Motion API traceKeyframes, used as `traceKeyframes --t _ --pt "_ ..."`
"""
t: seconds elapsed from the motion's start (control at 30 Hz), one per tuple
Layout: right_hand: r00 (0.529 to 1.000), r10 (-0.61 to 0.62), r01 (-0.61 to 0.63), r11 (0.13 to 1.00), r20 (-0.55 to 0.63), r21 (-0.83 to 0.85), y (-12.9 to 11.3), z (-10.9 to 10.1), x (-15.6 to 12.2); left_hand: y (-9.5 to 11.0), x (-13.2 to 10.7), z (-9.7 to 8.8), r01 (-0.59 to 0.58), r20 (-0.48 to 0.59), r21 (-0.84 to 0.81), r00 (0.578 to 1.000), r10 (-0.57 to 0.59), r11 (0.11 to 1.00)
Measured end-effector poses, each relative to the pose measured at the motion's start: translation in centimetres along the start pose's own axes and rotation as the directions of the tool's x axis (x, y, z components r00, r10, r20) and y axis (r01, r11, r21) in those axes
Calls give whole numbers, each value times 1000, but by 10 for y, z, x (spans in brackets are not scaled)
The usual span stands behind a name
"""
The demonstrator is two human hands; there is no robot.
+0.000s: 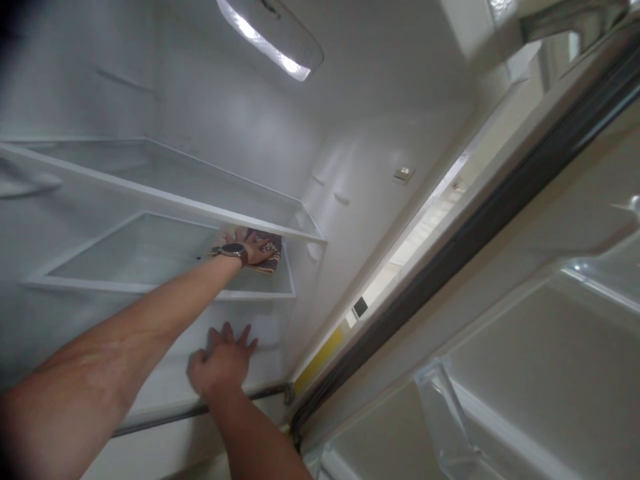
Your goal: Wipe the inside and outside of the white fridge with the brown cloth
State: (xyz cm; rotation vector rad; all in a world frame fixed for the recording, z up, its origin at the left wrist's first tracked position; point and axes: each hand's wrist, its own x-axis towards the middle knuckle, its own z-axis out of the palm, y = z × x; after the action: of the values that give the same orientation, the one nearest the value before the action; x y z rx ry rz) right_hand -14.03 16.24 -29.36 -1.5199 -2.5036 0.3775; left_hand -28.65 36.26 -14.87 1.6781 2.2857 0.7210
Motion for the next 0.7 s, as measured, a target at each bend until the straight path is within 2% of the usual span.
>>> traceKeyframes --t 0.13,0.3,0.43,0.57,0.7 --pt "1000 5 -5 1000 -13 0 -1 0 -1 6 -36 -1 -29 42 142 999 23 989" --pt "1000 16 -16 996 1 -87 -7 -6 -4 3 -81 -4 -72 50 184 997 63 980" --pt "1000 22 -21 995 1 -93 -9 -10 -7 2 -108 -8 -67 52 214 997 57 975" --pt "1000 22 -20 994 12 -106 -10 -12 -8 4 -121 -12 -41 65 214 997 28 976" --pt "1000 12 -13 998 -20 -66 -8 -8 -6 4 -114 -14 -25 96 214 995 5 977"
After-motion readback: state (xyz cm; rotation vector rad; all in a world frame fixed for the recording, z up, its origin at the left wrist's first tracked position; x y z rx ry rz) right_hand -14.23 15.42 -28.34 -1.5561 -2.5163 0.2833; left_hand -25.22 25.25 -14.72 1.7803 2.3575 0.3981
